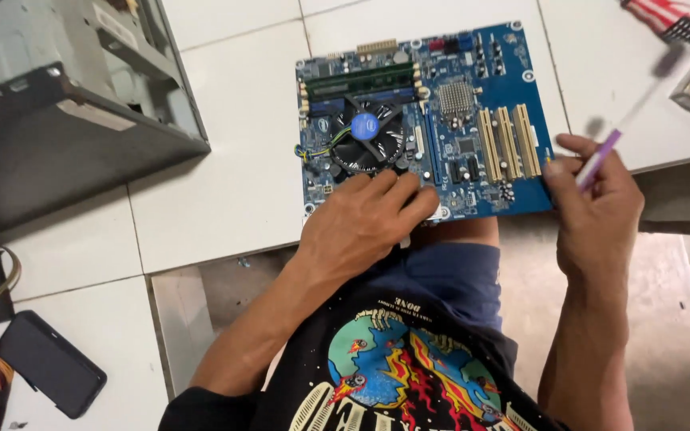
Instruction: The person cleans a blue computer motherboard using a toothbrush. They scrub various components, including the CPU fan, RAM slots, and rear I/O ports, then flip the board to clean the back side before placing it back on the table.
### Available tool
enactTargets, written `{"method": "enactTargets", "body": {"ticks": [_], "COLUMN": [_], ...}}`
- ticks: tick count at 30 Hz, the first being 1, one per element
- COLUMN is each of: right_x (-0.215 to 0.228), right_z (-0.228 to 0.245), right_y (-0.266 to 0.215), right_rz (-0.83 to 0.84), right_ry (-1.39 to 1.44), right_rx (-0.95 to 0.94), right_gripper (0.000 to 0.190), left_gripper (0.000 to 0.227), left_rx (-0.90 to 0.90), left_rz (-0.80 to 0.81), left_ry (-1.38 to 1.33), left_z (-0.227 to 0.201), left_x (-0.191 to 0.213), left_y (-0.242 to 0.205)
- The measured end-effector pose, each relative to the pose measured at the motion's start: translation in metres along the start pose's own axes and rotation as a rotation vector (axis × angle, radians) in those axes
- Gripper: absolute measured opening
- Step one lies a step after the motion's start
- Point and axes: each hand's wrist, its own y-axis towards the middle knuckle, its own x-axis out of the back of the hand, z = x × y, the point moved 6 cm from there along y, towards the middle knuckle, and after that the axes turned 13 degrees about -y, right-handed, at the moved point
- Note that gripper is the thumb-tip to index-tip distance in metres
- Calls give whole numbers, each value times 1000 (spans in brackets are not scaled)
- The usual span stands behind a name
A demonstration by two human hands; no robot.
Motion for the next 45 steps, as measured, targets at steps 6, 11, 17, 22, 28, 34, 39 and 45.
{"method": "enactTargets", "body": {"ticks": [6,11,17,22,28,34,39,45], "right_x": [-8,-6,-16,-32,-30,-58,-37,-74], "right_z": [27,30,30,35,56,77,74,72], "right_y": [2,-6,-48,-62,-75,-35,-82,-26], "right_rz": [-118,-38,105,-48,-41,-170,-63,-140], "right_ry": [-558,-534,-709,-881,-856,-941,-913,-1010], "right_rx": [434,489,401,467,381,702,567,739], "right_gripper": [30,39,53,61,54,42,48,43], "left_gripper": [55,39,40,47,38,40,38,42], "left_rx": [64,104,262,296,319,321,380,348], "left_rz": [-17,9,-51,-110,-100,-45,-12,-47], "left_ry": [-179,-192,-186,-75,-234,-192,-238,-210], "left_z": [22,36,39,35,40,36,42,40], "left_x": [-17,-16,-11,-19,-16,-14,-18,-16], "left_y": [-13,-14,-16,-13,-12,-10,-10,-11]}}
